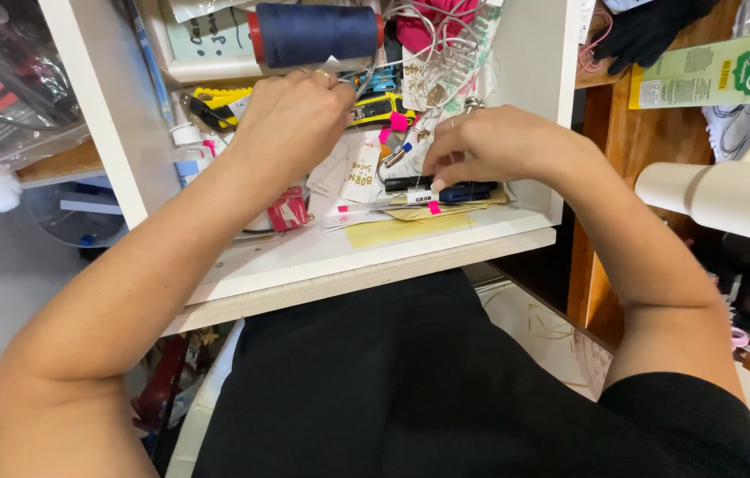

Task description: Sorting through various items in a cluttered drawer, including jewelry, small packages, and office supplies.

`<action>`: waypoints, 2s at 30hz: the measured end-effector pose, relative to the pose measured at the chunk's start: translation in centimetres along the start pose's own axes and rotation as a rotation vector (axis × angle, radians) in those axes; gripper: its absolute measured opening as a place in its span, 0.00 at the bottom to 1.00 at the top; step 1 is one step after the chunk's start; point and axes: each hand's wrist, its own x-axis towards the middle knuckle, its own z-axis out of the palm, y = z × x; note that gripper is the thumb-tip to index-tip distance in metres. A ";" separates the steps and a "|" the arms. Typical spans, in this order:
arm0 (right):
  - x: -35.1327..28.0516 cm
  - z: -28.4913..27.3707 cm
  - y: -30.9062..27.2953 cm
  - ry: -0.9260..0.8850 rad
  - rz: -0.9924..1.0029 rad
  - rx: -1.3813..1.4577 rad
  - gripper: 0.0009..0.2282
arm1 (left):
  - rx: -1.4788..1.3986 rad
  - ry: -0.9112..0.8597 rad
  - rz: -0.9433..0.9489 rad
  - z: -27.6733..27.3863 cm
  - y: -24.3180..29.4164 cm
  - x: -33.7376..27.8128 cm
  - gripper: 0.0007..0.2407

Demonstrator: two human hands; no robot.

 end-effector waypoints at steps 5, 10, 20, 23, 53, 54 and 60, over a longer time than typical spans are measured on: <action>0.0 1.6 0.9 -0.031 -0.100 -0.066 0.22 | 0.013 0.037 0.004 0.4 -0.1 0.0 0.08; 0.6 2.4 0.4 -0.031 -0.037 -0.128 0.20 | 0.006 0.011 0.001 0.1 0.1 0.0 0.08; 1.6 2.5 2.7 0.155 -0.029 -0.114 0.17 | 0.003 0.025 0.014 0.5 -0.1 0.0 0.08; 1.1 2.2 2.2 0.147 -0.028 -0.098 0.18 | -0.001 0.035 0.010 0.6 -0.1 0.0 0.08; -0.5 0.1 1.1 0.588 -0.266 0.974 0.08 | -0.746 0.079 -0.032 -3.1 0.6 0.3 0.19; -0.6 0.0 1.0 0.588 -0.308 1.009 0.08 | -0.785 0.129 -0.001 -2.9 0.5 0.3 0.14; -0.9 -0.6 1.2 0.897 -0.357 0.886 0.14 | -0.979 0.246 -0.140 -6.6 1.3 -0.5 0.11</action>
